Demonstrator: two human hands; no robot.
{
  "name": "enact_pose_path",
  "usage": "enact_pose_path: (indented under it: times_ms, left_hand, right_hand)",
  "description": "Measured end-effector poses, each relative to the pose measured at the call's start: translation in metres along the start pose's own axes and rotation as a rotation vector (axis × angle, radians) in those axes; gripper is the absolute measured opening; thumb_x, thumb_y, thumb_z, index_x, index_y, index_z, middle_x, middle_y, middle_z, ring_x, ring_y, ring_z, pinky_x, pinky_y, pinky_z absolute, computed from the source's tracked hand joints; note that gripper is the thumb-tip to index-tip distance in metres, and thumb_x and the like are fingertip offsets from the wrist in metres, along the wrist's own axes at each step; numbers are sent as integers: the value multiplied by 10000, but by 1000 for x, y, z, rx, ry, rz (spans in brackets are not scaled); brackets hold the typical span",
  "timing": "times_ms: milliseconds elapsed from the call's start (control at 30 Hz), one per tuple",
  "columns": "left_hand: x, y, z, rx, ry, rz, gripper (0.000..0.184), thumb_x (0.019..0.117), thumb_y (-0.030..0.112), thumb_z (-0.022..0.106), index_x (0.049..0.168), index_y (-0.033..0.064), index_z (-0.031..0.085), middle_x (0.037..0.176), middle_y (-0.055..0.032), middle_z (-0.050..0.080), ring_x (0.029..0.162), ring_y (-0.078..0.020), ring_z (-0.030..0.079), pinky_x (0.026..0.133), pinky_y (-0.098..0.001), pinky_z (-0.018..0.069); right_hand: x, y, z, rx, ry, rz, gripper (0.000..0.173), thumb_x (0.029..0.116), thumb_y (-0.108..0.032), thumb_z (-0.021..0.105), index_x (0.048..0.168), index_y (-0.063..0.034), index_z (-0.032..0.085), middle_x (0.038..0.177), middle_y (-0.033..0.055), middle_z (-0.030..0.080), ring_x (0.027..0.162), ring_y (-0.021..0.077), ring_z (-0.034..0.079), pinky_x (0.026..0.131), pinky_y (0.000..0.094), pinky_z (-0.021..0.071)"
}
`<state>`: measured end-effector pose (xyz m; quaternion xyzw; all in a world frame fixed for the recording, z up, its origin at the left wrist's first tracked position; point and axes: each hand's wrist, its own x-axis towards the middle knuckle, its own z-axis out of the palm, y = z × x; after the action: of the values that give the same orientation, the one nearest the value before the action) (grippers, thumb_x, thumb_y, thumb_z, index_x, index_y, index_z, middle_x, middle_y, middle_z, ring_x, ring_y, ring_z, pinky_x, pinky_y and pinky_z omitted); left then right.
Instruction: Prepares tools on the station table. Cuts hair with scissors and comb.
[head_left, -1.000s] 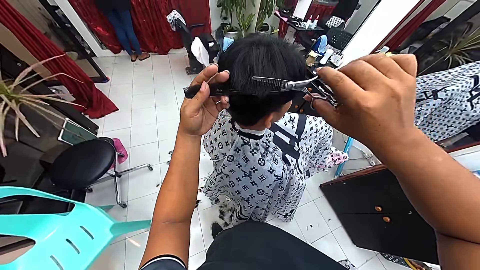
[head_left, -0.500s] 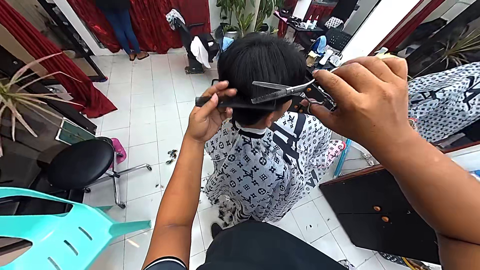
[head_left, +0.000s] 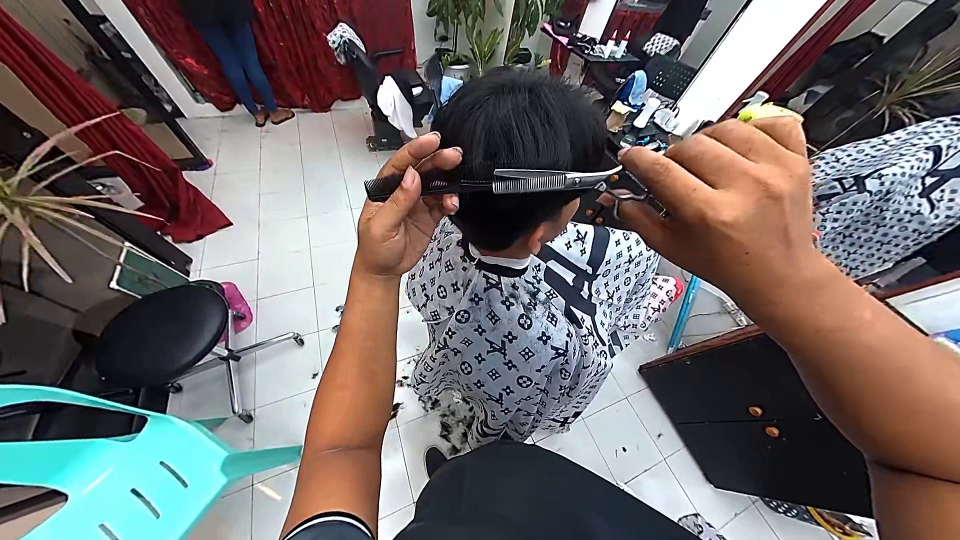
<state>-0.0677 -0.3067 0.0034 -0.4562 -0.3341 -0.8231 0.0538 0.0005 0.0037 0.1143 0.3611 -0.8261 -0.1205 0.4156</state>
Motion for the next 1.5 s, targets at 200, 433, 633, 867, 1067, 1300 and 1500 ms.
enact_pose_path:
  times_ms: [200,433,633,867,1067,1300,1500]
  left_hand:
    - [12,18,27,24,104,95,226,1081,218,462,1247,209,614,1220,-31,714,865,-96,698,701,-233,571]
    - [-12,-23,15,233,559,-313,213,1126,299,328,1183,165,483,899,48,689,739,-50,674,674,-204,575]
    - [-74,-57,-28,-103,277,-269,241,1088,295,463,1258,287,634,1237,-13,723,858,-72,712,705,-206,574]
    - [-27,-31,-17,-59,117,-80,300,1063,326,533,1337,290,649,1317,-24,692,949,-90,705,790,-235,574]
    - [-18,-20,-14,-20,79,-55,313,1072,303,515,1353,251,640,1294,-19,705,952,-82,704,801,-232,569]
    - [-15,-6,-6,15,32,-86,226,1044,192,494,1228,220,622,1001,15,752,751,-49,681,652,-192,547]
    - [13,-1,24,118,477,-250,295,1125,353,329,1088,194,576,1016,20,750,850,-68,727,727,-200,600]
  right_hand:
    - [-2,-1,-10,113,3,105,463,981,-353,654,1342,-64,642,1100,230,698,1065,417,650,896,573,453]
    - [-12,4,-9,84,16,195,414,992,-346,662,1284,-53,669,1053,239,715,1007,414,675,890,570,461]
    - [-25,5,10,35,-15,54,307,1031,-202,615,1296,-60,683,1015,217,731,987,414,683,864,562,474]
    - [-6,-9,23,-60,-79,36,532,955,-353,645,1417,-103,560,1169,218,645,1218,438,564,957,583,401]
    - [-6,-12,16,-32,6,5,274,1055,-179,567,1281,-64,670,906,196,680,904,403,652,795,544,445]
    - [-2,-10,19,99,-5,35,275,1028,-215,595,1204,-32,701,853,199,678,803,394,656,736,535,467]
    - [-25,17,8,355,15,402,455,965,-358,704,1260,-12,680,1061,201,729,982,356,699,879,569,529]
